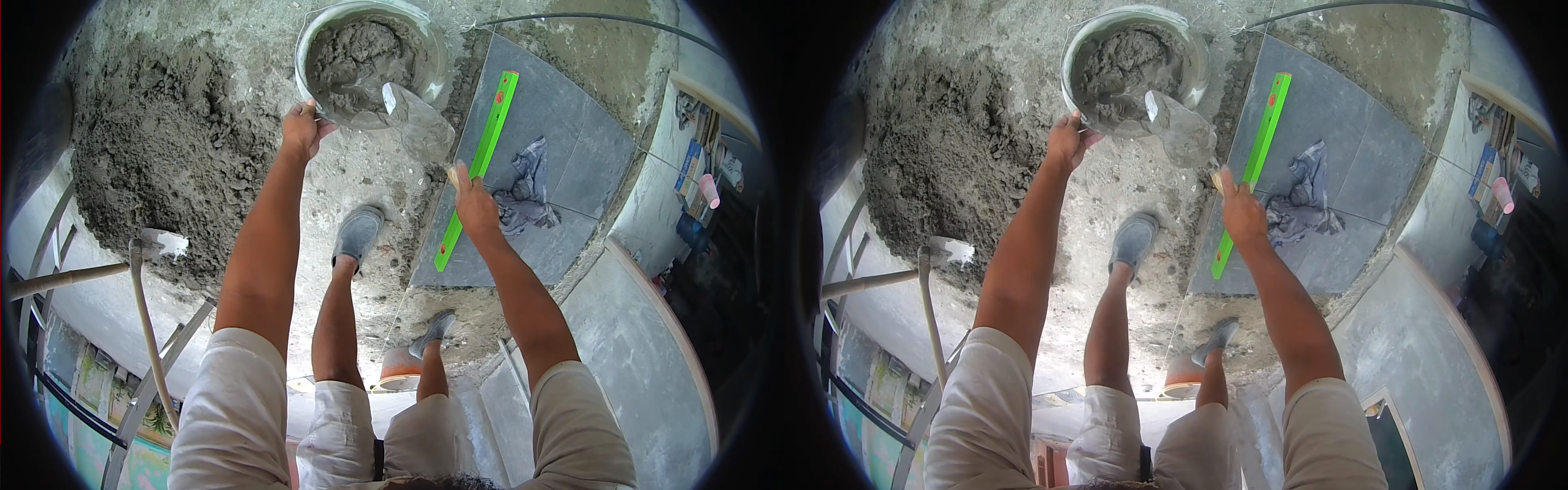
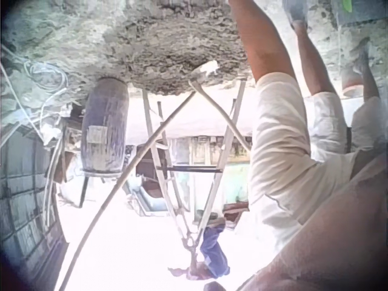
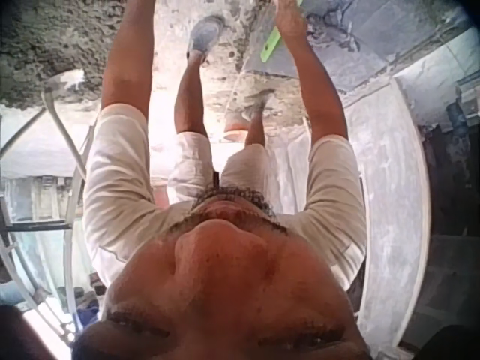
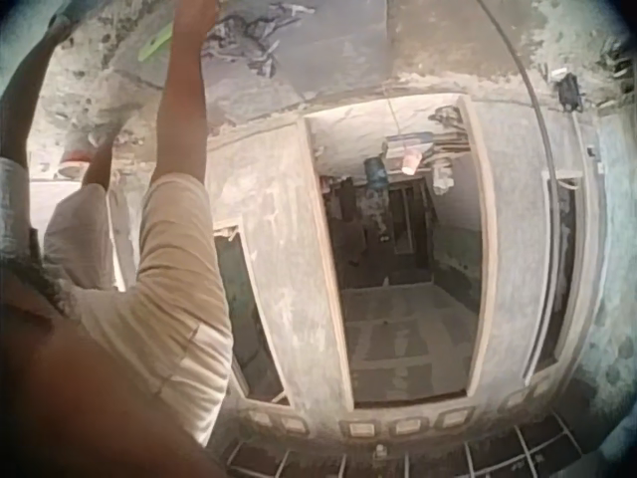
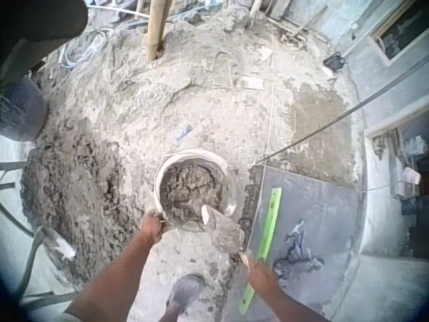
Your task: The person installs floor tiles by tapping them with a mallet, checking alignment with a spirit level, spreading mortar with a trowel, and wiping the tiles with a cloth.
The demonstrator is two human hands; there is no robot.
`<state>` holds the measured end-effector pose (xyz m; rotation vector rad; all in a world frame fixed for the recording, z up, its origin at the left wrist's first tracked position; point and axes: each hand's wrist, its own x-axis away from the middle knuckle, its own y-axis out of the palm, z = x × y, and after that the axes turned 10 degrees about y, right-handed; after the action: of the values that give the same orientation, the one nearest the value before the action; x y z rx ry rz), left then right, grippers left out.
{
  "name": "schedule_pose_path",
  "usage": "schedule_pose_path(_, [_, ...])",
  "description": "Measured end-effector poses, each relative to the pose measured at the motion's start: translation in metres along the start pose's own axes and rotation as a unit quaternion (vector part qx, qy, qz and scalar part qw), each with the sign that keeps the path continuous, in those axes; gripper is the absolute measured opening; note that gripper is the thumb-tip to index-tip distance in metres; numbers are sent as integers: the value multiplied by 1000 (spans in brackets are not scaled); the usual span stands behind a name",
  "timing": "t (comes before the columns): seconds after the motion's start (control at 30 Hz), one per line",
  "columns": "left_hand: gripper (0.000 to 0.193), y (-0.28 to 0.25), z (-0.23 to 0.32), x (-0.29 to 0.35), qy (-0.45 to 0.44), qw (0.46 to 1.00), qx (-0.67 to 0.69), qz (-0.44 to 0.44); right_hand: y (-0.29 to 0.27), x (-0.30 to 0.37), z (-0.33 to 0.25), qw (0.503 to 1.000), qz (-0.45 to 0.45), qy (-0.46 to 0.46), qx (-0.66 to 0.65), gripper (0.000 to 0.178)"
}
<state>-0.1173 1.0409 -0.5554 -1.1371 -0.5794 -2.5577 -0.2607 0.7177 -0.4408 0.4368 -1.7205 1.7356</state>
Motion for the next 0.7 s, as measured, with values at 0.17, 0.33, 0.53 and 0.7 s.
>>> schedule_pose_path(0.17, [33, -15, -3, 0, -26, 999, -27, -21, -8, 66, 36, 997, -76, 19, -27, 77])
schedule_pose_path(0.33, [33, -17, -2, 1, -49, 998, -6, -32, -59, 60, -4, 937, -53, -34, -344, 52])
schedule_pose_path(0.53, [32, 2, -17, -7, -12, 999, 21, -24, -25, -49, -68, 895, -119, 39, -428, 79])
schedule_pose_path(0.7, [33, -13, 1, -5, 4, 999, -14, -36, -1, -41, -65, 893, -122, 62, -430, 83])
